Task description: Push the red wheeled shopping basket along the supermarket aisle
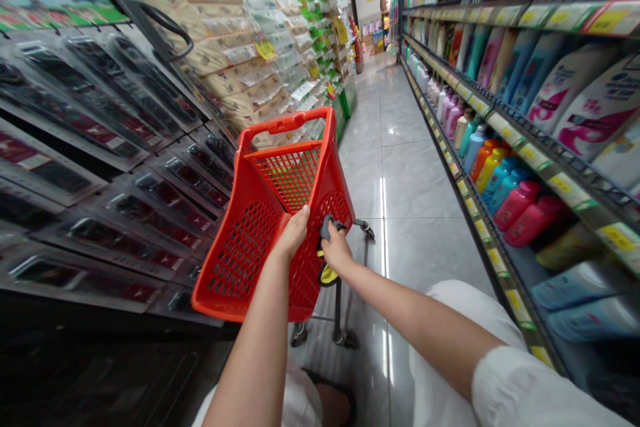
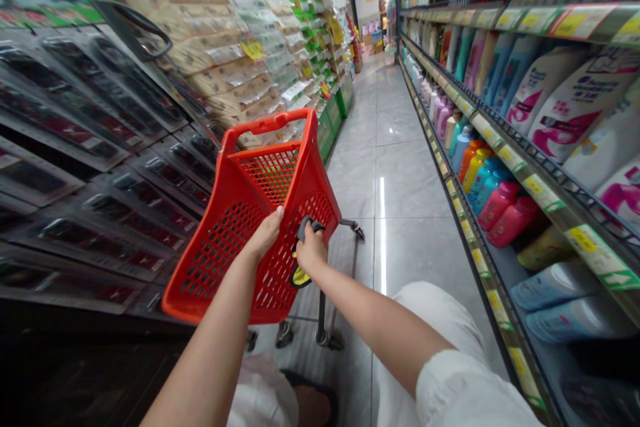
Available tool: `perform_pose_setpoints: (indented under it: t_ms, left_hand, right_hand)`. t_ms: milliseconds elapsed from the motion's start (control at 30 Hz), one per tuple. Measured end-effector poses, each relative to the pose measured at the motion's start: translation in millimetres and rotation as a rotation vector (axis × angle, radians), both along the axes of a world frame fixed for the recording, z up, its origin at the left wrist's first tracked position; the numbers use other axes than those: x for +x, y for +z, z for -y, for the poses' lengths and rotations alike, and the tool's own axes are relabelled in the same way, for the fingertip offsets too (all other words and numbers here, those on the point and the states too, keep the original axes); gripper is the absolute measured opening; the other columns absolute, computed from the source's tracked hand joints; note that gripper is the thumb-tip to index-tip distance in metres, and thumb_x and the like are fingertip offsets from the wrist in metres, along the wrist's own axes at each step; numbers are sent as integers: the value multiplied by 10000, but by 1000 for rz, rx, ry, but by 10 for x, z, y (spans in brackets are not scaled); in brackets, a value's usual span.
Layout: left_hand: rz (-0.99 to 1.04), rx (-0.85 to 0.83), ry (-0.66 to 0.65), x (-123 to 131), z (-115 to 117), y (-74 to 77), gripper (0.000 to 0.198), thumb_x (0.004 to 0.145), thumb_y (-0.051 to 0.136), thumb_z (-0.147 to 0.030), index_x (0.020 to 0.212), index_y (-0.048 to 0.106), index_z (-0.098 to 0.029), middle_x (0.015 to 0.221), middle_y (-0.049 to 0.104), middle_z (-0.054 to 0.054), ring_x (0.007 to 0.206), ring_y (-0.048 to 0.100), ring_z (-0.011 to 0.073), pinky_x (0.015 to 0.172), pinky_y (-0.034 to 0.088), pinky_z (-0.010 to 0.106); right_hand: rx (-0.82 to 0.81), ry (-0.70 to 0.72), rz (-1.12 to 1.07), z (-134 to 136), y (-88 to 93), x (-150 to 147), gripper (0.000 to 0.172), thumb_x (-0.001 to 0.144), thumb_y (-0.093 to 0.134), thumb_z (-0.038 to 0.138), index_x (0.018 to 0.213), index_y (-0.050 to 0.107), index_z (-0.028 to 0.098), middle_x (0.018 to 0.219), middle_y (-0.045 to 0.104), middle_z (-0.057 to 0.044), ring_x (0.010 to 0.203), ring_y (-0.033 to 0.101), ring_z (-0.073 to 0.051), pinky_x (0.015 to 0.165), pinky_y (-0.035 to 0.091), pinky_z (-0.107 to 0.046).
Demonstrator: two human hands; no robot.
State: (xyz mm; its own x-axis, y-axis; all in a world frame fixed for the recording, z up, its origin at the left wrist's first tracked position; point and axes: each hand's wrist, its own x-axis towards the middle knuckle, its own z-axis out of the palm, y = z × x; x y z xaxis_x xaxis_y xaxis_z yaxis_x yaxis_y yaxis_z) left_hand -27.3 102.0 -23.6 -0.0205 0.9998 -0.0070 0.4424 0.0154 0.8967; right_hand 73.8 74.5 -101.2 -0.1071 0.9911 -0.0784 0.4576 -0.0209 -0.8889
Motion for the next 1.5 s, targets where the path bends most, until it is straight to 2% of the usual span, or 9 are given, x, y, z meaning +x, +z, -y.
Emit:
perform_pose_setpoints:
  t_ms: [200,367,533,667,800,1000,1267,1400,1500]
  left_hand:
    - [-29,40,33,-37,-35,-27,672,792,485,-669,1094,664,-96,1182,666,126,1276,464,300,1119,286,429]
    - [-71,54,-21,-68,-33,-20,749,773,444,-722,1127,658,-96,1272,614,131,1309,435,293,1141,245,401]
    - [-132,38,-23,-67,3,1,805,774,430,-728,1202,613,-72,1340,555,144,1340,397,283,1145,239,389]
    - [-155,29,-79,-49,26,8,839,767,346,-777,1141,640,-86,1251,627,136,1255,495,279,1100,327,400]
    - [-169,35,-84,-18,36,42,865,746,338,-800,1105,649,-76,1222,642,144,1222,522,289,1077,357,394]
    - [-214,36,-39,20,91,113,823,765,361,-766,1139,649,-92,1232,640,129,1278,470,291,1100,325,392]
    - [-125,6,-96,56,169,128,856,759,375,-775,1191,617,-77,1284,605,132,1286,463,283,1110,319,384]
    - [-93,4,-98,51,158,121,827,777,391,-746,1208,607,-74,1310,584,136,1291,461,280,1122,302,393]
    - [-81,12,-84,61,143,118,838,755,420,-757,1205,612,-77,1310,583,138,1312,433,289,1136,274,409]
  right_hand:
    - [220,152,156,407,346,67,746,807,472,138,1493,202,255,1349,392,-153,1100,565,-253,911,461,-355]
    - [337,377,265,970,-8,20,759,802,469,96,1493,208,269,1239,491,-139,1118,538,-255,933,450,-364]
    - [-170,118,249,502,-367,69,660,828,401,76,1464,293,215,1294,460,-162,1010,620,-225,833,484,-332]
    - [-63,-25,83,53,-123,69,692,869,433,176,1496,172,307,1355,395,-127,1076,603,-218,853,475,-297]
    - [131,46,151,296,47,-25,804,798,489,109,1502,148,294,1406,344,-154,1166,543,-264,932,444,-344]
    - [-167,58,17,744,-392,-188,701,752,479,56,1425,362,217,1394,394,-182,1038,618,-245,883,477,-366]
    - [-534,-266,-500,-182,-534,-89,203,753,476,86,903,611,110,673,616,-47,576,615,-170,546,519,-288]
    - [-473,-306,-594,-633,-186,73,257,816,430,121,1011,596,117,740,636,-54,581,614,-150,545,522,-278]
    - [-140,-278,-566,-825,71,229,349,844,469,206,1179,567,199,963,650,-56,812,651,-169,703,539,-286]
